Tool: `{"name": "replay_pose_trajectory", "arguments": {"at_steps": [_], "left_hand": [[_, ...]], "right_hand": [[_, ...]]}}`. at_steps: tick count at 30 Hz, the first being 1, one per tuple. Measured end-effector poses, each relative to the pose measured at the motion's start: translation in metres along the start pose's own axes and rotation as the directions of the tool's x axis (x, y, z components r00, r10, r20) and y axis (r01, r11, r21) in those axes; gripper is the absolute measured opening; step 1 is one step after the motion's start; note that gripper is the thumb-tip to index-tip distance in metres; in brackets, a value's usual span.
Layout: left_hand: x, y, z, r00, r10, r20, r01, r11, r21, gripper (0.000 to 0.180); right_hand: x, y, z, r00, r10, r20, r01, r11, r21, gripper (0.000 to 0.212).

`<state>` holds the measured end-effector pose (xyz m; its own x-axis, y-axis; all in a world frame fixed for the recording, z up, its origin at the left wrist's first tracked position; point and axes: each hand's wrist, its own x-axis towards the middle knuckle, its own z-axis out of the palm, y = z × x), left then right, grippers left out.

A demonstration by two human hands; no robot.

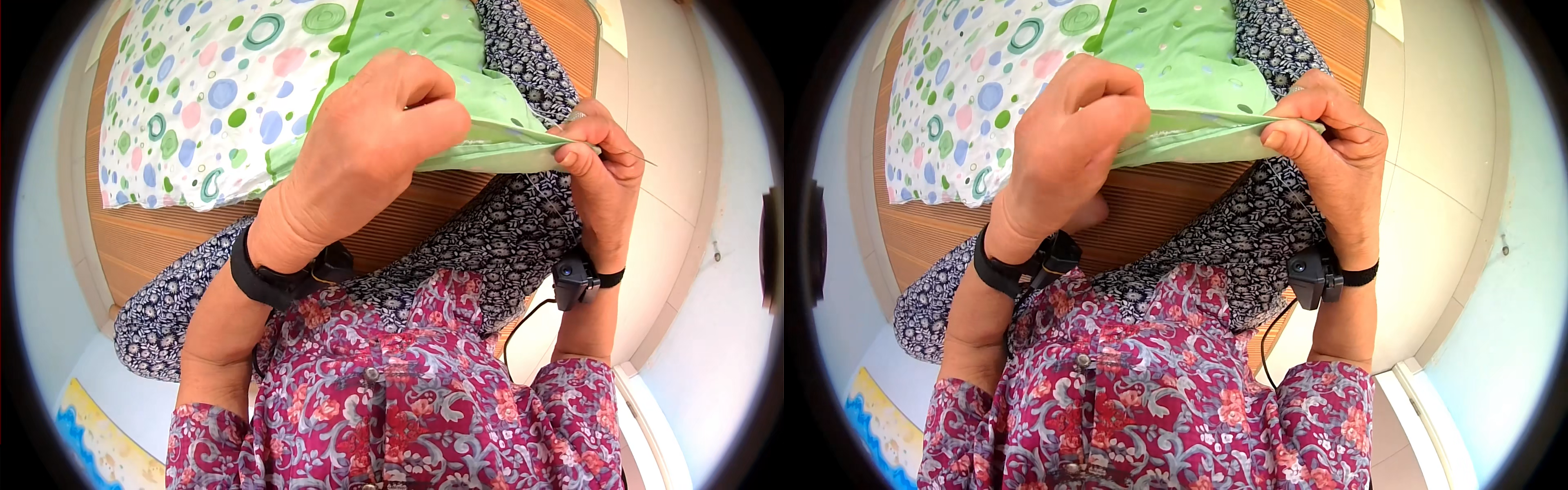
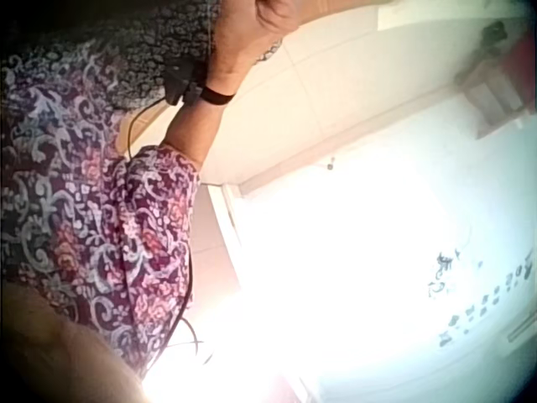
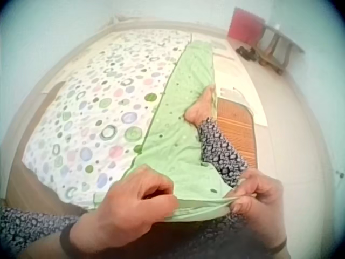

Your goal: The person sews the corner of a green pillowcase by hand using a needle and thread while sitting on the floor.

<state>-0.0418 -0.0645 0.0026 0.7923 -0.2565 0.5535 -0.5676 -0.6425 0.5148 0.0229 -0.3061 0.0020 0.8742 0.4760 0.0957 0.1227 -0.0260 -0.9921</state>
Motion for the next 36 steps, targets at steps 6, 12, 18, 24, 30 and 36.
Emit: {"name": "replay_pose_trajectory", "arguments": {"at_steps": [6, 12, 18, 24, 30, 36], "left_hand": [[-0.006, 0.005, -0.004, 0.999, -0.034, 0.011, 0.035, 0.998, -0.052, 0.021], [-0.008, 0.007, -0.004, 0.997, -0.076, -0.002, 0.075, 0.994, -0.078, 0.022], [-0.01, 0.011, -0.002, 0.997, -0.079, -0.02, 0.076, 0.99, -0.115, 0.02], [-0.012, 0.014, -0.002, 0.997, -0.081, -0.008, 0.08, 0.991, -0.11, 0.027], [-0.014, 0.013, -0.001, 0.996, -0.08, -0.038, 0.077, 0.994, -0.072, 0.03], [-0.015, 0.017, -0.002, 0.985, -0.172, -0.008, 0.17, 0.978, -0.123, 0.023]], "right_hand": [[0.001, 0.0, 0.0, 1.0, -0.004, -0.01, 0.004, 1.0, -0.005, 0.01], [0.002, 0.002, -0.001, 1.0, -0.009, -0.012, 0.009, 1.0, 0.012, 0.009], [0.002, 0.004, -0.003, 1.0, -0.009, -0.018, 0.009, 1.0, 0.013, 0.008], [0.002, 0.003, -0.002, 1.0, -0.013, -0.018, 0.013, 1.0, 0.012, 0.008], [0.0, 0.001, -0.002, 0.999, 0.011, -0.036, -0.01, 1.0, 0.023, 0.008], [0.001, 0.003, -0.001, 1.0, -0.016, -0.022, 0.017, 1.0, 0.019, 0.008]]}}
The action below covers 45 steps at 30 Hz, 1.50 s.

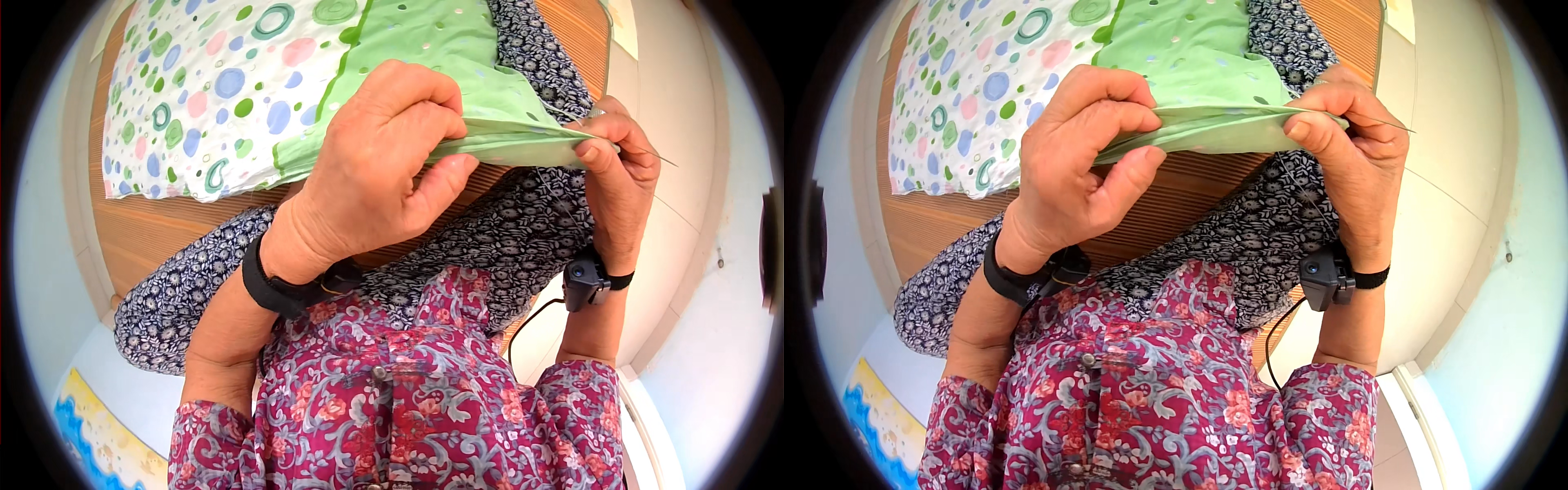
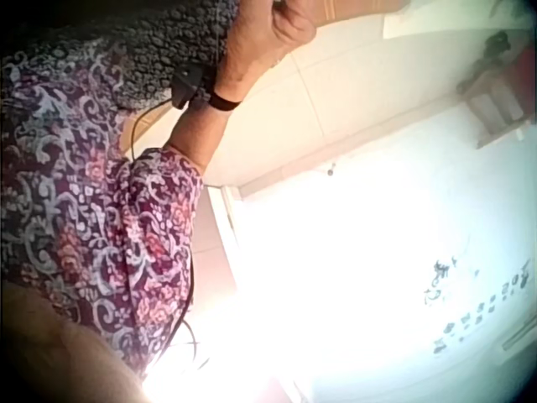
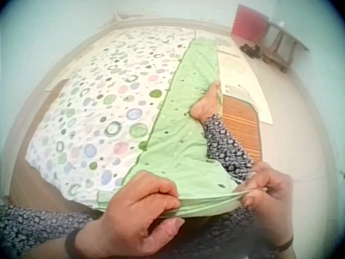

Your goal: The person sews the corner of a green pillowcase by hand using a needle and thread while sitting on the floor.

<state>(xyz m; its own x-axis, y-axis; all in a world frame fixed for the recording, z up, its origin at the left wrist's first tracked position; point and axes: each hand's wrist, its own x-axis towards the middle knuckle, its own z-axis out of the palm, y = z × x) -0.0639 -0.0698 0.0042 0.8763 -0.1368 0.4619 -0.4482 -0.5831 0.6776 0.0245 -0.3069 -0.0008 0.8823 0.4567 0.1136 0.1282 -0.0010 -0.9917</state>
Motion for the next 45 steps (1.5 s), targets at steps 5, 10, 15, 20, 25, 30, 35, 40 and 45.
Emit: {"name": "replay_pose_trajectory", "arguments": {"at_steps": [5, 10, 15, 20, 25, 30, 35, 40, 45], "left_hand": [[0.003, 0.003, -0.001, 0.991, -0.125, 0.043, 0.128, 0.989, -0.071, 0.018], [0.008, 0.002, -0.001, 0.989, -0.13, 0.075, 0.134, 0.99, -0.047, 0.014], [0.01, 0.006, 0.001, 0.981, -0.16, 0.113, 0.167, 0.984, -0.06, 0.013], [0.012, 0.01, 0.002, 0.997, -0.066, 0.051, 0.062, 0.995, 0.083, 0.016], [0.013, 0.016, 0.003, 0.998, -0.016, -0.058, 0.022, 0.994, 0.107, 0.016], [0.01, 0.029, 0.004, 0.995, -0.086, -0.052, 0.09, 0.993, 0.077, 0.017], [0.01, 0.029, -0.001, 0.972, -0.224, 0.07, 0.226, 0.974, -0.024, 0.014], [0.01, 0.032, -0.012, 0.82, -0.508, 0.265, 0.573, 0.733, -0.367, 0.012], [0.014, 0.028, -0.014, 0.756, -0.568, 0.326, 0.644, 0.553, -0.529, 0.016]], "right_hand": [[0.001, -0.002, 0.0, 1.0, -0.013, 0.016, 0.014, 0.999, -0.029, 0.008], [0.002, -0.005, 0.003, 0.999, -0.027, 0.038, 0.03, 0.996, -0.08, 0.01], [0.002, -0.006, 0.007, 0.999, -0.039, 0.035, 0.043, 0.993, -0.106, 0.01], [0.002, -0.006, 0.008, 1.0, -0.02, 0.009, 0.021, 0.995, -0.095, 0.011], [0.001, -0.005, 0.007, 1.0, -0.022, -0.005, 0.021, 0.995, -0.102, 0.01], [0.001, -0.008, 0.008, 1.0, -0.007, -0.018, 0.005, 0.997, -0.083, 0.01], [0.004, -0.007, 0.01, 0.998, -0.061, -0.005, 0.06, 0.994, -0.095, 0.01], [0.002, -0.004, 0.009, 0.998, -0.058, -0.014, 0.056, 0.995, -0.08, 0.011], [0.0, -0.002, 0.008, 0.998, -0.051, -0.023, 0.049, 0.997, -0.058, 0.01]]}}
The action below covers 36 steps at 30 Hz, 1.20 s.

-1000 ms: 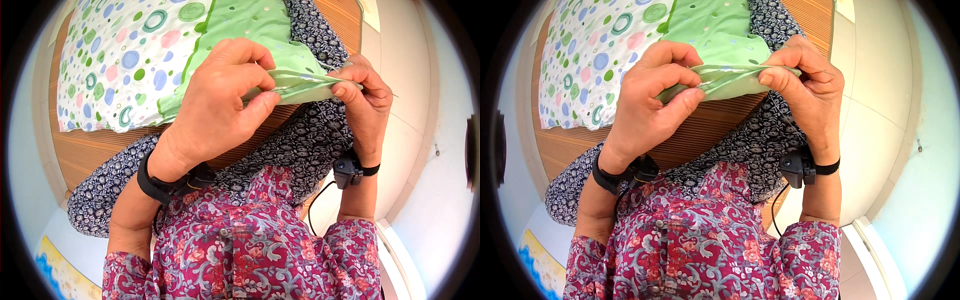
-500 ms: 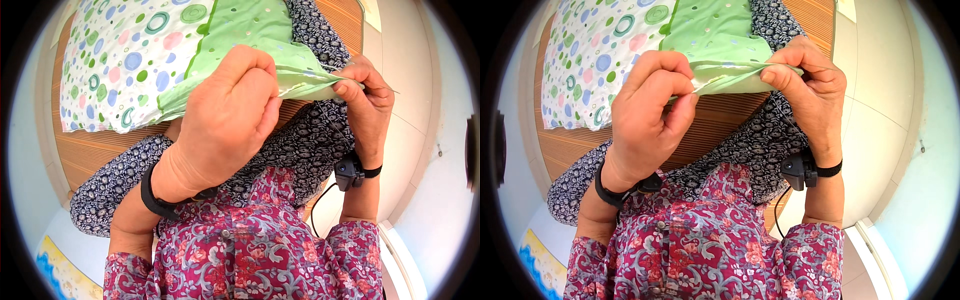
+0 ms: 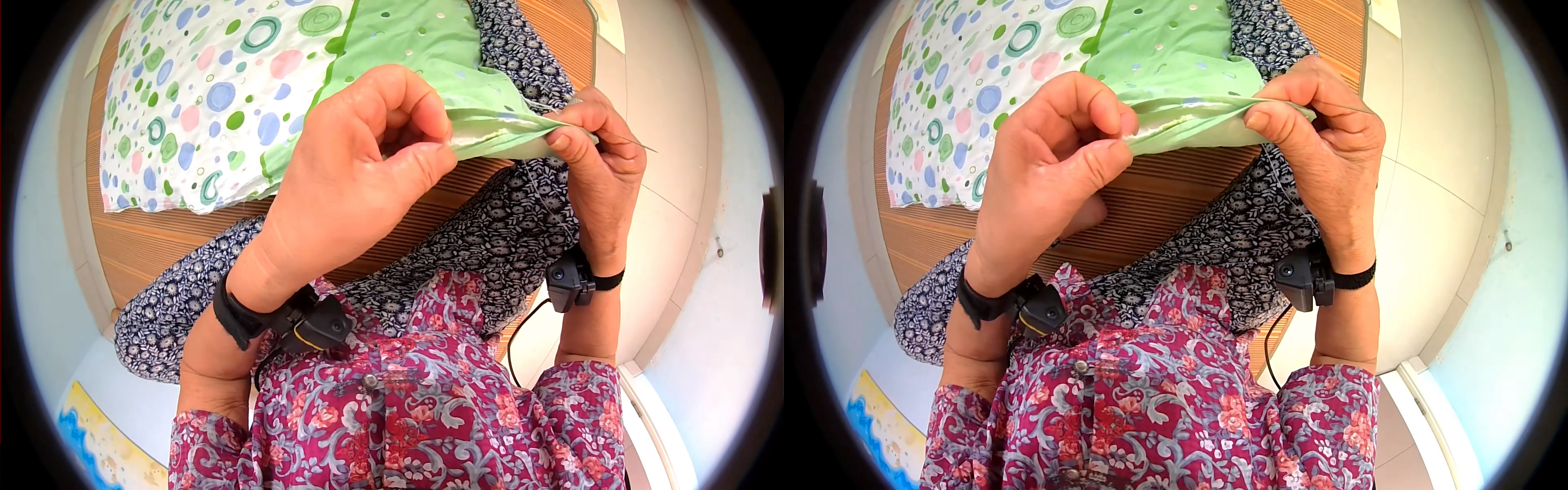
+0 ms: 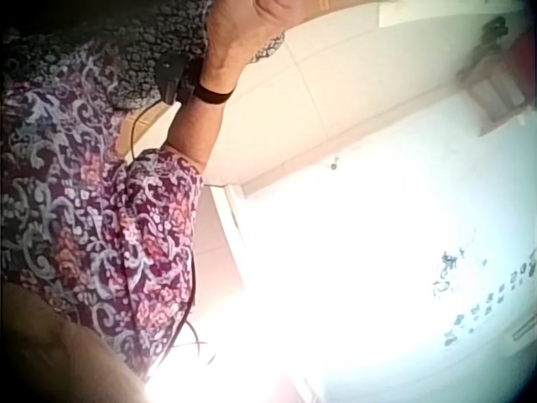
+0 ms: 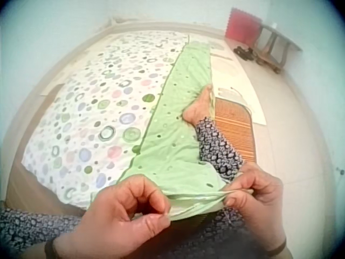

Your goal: The person sews the corner of a green pillowcase by hand using a needle and thread while sitting on the floor.

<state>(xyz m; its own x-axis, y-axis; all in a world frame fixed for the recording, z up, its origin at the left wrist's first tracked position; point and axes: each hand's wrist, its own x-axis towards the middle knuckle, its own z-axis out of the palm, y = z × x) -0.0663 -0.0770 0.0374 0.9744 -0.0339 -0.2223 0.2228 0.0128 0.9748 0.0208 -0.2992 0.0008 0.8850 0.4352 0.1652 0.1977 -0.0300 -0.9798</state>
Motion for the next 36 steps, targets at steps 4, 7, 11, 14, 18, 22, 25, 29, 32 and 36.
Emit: {"name": "replay_pose_trajectory", "arguments": {"at_steps": [4, 7, 11, 14, 18, 22, 25, 29, 32, 36], "left_hand": [[0.001, 0.0, -0.003, 0.997, -0.069, 0.021, 0.071, 0.994, -0.084, 0.016], [0.001, -0.001, -0.003, 1.0, -0.026, 0.012, 0.028, 0.987, -0.156, 0.013], [0.004, -0.005, -0.002, 0.999, -0.005, -0.033, -0.001, 0.981, -0.194, 0.009], [0.003, -0.006, 0.003, 0.995, 0.059, -0.085, -0.062, 0.997, -0.041, 0.008], [-0.001, -0.002, 0.008, 0.992, 0.008, -0.128, 0.007, 0.993, 0.117, 0.009], [-0.002, -0.003, 0.01, 0.99, 0.064, -0.125, -0.024, 0.954, 0.297, 0.009], [0.002, -0.009, 0.009, 0.944, 0.328, -0.045, -0.273, 0.849, 0.453, 0.01], [0.002, -0.013, 0.008, 0.926, 0.376, 0.016, -0.338, 0.814, 0.473, 0.01], [0.0, -0.01, 0.009, 0.931, 0.363, 0.032, -0.328, 0.799, 0.504, 0.009], [-0.005, -0.006, 0.012, 0.912, 0.403, 0.078, -0.367, 0.716, 0.594, 0.021]], "right_hand": [[-0.001, 0.0, -0.001, 1.0, 0.005, -0.006, -0.005, 1.0, -0.008, 0.01], [-0.001, 0.0, 0.0, 1.0, -0.005, -0.004, 0.005, 1.0, -0.008, 0.01], [-0.001, 0.001, 0.0, 0.999, -0.034, 0.009, 0.034, 0.999, -0.017, 0.009], [-0.003, 0.0, -0.001, 1.0, -0.021, 0.009, 0.021, 0.999, -0.028, 0.009], [-0.004, 0.001, 0.0, 1.0, -0.013, -0.007, 0.013, 1.0, -0.012, 0.009], [-0.004, 0.001, 0.0, 1.0, -0.021, -0.009, 0.021, 1.0, -0.013, 0.009], [-0.003, 0.001, 0.0, 1.0, -0.026, -0.005, 0.026, 1.0, -0.017, 0.009], [-0.003, 0.001, 0.0, 1.0, -0.019, -0.008, 0.019, 1.0, -0.015, 0.009], [-0.003, 0.001, 0.0, 1.0, -0.028, -0.015, 0.028, 1.0, -0.005, 0.009], [-0.003, 0.001, 0.0, 1.0, -0.003, -0.028, 0.003, 1.0, 0.021, 0.008]]}}
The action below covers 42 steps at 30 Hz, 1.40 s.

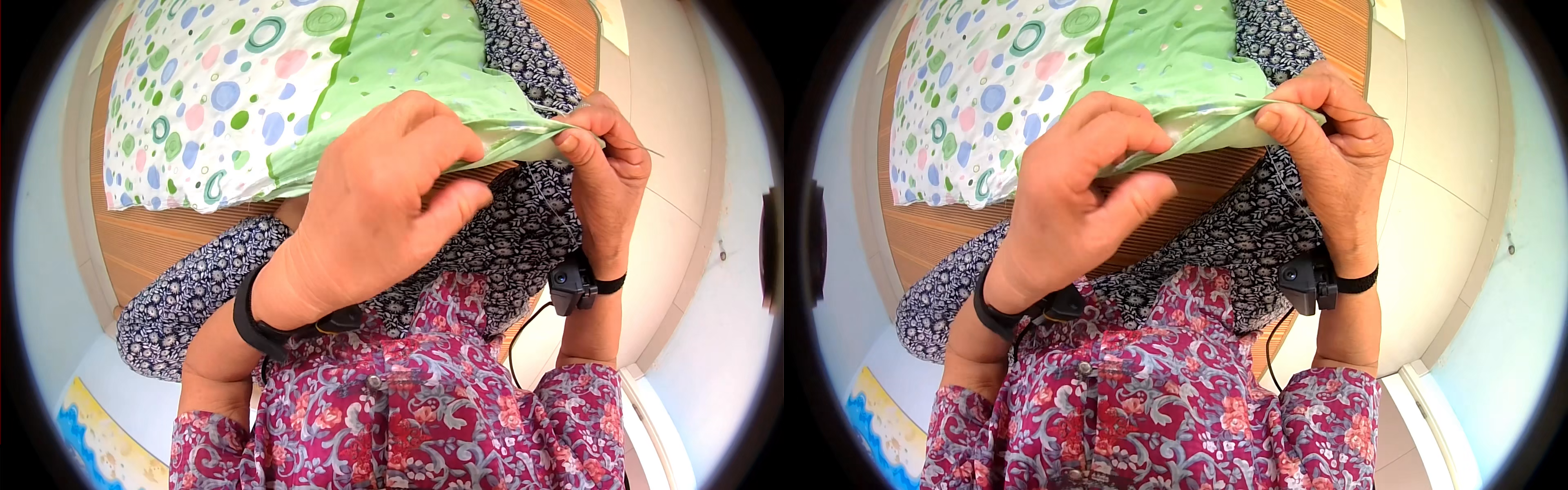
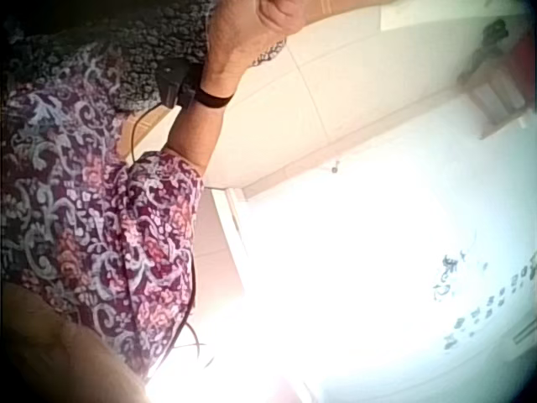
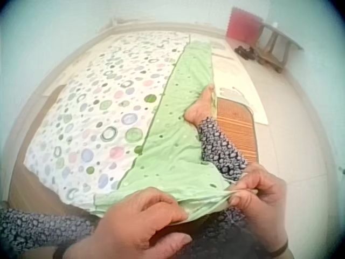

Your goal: The person sews the corner of a green pillowcase by hand using a needle and thread while sitting on the floor.

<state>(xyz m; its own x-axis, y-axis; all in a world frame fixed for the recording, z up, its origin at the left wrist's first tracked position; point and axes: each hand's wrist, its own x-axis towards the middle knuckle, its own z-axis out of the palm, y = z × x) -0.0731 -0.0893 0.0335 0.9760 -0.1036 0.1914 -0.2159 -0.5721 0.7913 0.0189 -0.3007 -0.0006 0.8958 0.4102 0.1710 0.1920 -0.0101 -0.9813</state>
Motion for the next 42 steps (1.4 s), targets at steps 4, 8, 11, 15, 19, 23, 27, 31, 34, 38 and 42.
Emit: {"name": "replay_pose_trajectory", "arguments": {"at_steps": [4, 8, 11, 15, 19, 23, 27, 31, 34, 38, 42], "left_hand": [[0.0, -0.002, 0.008, 0.98, 0.179, -0.082, -0.152, 0.953, 0.261, 0.043], [-0.003, -0.011, 0.018, 0.93, 0.288, -0.228, -0.234, 0.943, 0.238, 0.047], [-0.005, -0.019, 0.017, 0.906, 0.36, -0.222, -0.287, 0.908, 0.305, 0.044], [-0.005, -0.027, 0.016, 0.902, 0.383, -0.197, -0.299, 0.886, 0.355, 0.038], [-0.003, -0.031, 0.019, 0.894, 0.381, -0.234, -0.273, 0.88, 0.388, 0.028], [-0.003, -0.031, 0.018, 0.903, 0.361, -0.234, -0.256, 0.888, 0.382, 0.027], [-0.001, -0.028, 0.016, 0.911, 0.331, -0.247, -0.237, 0.909, 0.344, 0.022], [-0.001, -0.021, 0.013, 0.953, 0.192, -0.235, -0.125, 0.954, 0.272, 0.017], [0.001, -0.017, 0.012, 0.969, 0.063, -0.237, -0.022, 0.985, 0.172, 0.018], [0.003, -0.017, 0.012, 0.964, 0.114, -0.241, -0.065, 0.977, 0.203, 0.021], [0.011, -0.026, 0.013, 0.925, 0.203, -0.32, -0.127, 0.962, 0.242, 0.02]], "right_hand": [[-0.001, 0.0, 0.0, 1.0, 0.018, -0.011, -0.018, 1.0, 0.026, 0.008], [0.0, 0.001, -0.001, 1.0, 0.022, -0.011, -0.022, 0.999, 0.033, 0.007], [0.0, 0.001, -0.002, 0.999, 0.033, -0.023, -0.033, 0.999, 0.007, 0.007], [-0.001, 0.001, 0.0, 0.999, 0.04, -0.037, -0.039, 0.999, 0.029, 0.008], [-0.001, 0.0, -0.001, 0.998, 0.044, -0.034, -0.044, 0.999, 0.019, 0.007], [-0.001, -0.001, -0.001, 0.998, 0.055, -0.037, -0.055, 0.998, 0.008, 0.007], [-0.001, 0.0, -0.001, 0.998, 0.042, -0.035, -0.042, 0.999, 0.01, 0.007], [0.0, 0.0, -0.002, 1.0, 0.017, -0.007, -0.017, 1.0, -0.022, 0.007], [0.0, 0.0, -0.001, 1.0, 0.001, 0.006, -0.001, 0.999, -0.035, 0.007], [0.001, 0.001, -0.001, 1.0, -0.003, 0.002, 0.003, 1.0, -0.015, 0.008], [0.0, 0.0, -0.002, 1.0, 0.002, 0.008, -0.002, 1.0, -0.026, 0.009]]}}
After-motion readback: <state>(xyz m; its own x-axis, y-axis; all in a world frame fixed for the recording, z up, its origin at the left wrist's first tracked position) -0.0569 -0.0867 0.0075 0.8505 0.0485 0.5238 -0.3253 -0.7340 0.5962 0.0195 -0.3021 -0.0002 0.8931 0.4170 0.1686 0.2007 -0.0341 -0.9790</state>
